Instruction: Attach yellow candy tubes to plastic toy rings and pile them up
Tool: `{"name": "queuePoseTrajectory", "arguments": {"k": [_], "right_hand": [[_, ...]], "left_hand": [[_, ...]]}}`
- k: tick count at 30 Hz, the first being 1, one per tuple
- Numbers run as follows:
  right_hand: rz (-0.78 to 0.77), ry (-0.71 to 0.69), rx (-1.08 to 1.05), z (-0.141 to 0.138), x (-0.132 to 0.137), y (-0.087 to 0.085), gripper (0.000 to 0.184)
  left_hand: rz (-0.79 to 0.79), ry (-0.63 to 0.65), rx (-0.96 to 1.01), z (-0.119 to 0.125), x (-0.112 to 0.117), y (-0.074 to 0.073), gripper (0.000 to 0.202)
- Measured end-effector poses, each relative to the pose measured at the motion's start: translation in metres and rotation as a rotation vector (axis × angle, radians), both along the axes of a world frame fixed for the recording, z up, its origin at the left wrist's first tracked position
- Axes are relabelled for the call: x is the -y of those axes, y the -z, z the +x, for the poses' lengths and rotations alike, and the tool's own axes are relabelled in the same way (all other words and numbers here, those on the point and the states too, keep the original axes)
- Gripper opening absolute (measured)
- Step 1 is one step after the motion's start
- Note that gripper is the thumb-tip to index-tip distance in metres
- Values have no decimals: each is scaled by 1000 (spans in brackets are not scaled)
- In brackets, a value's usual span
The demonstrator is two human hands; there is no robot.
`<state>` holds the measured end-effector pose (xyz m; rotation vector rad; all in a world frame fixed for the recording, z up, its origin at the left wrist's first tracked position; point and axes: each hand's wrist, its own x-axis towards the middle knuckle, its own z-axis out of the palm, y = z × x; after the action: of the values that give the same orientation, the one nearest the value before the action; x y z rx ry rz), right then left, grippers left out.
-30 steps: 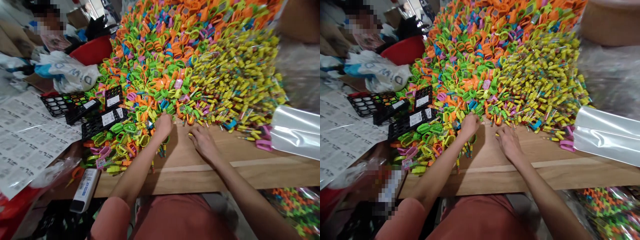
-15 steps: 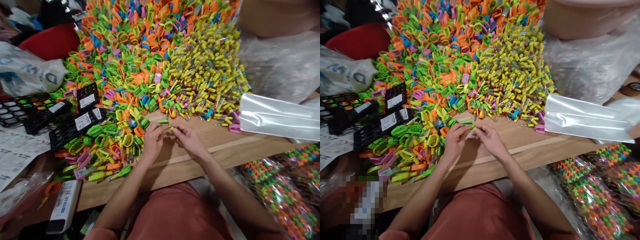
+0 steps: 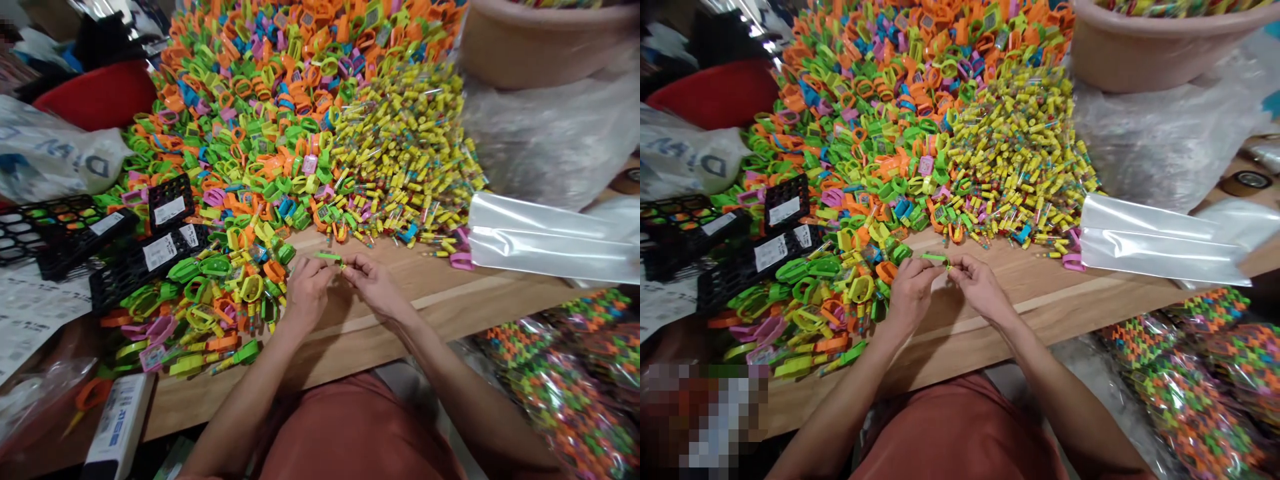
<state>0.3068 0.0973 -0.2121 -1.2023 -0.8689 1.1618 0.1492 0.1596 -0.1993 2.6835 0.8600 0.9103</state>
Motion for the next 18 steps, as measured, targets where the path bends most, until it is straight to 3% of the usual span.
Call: {"name": "queuePoseTrajectory", "arguments": {"k": [3,6,9,13,15,18], "right_hand": [[-9,16,29,-6,-2,4,33],[6,-72,33,-8,-4,6,36],[47,-109,209,7,-10,8,35],[133,95,793,47,-28,18,22],[51,170,1058,63,-39,25,22],[-103,195,1343,71,-52,37,22]], "left_hand": [[37,-31,-41,3,4,1,34],[-13,-8,-49,-9,-3,-8,32],[-129,-72,-130,-44,-23,-37,29],[-139,-453,-161,-84,-55,-84,26],[-139,-496,-105,-77,-70,-91,32],[-201,-315,-98,-34,-97,-72,33]]}}
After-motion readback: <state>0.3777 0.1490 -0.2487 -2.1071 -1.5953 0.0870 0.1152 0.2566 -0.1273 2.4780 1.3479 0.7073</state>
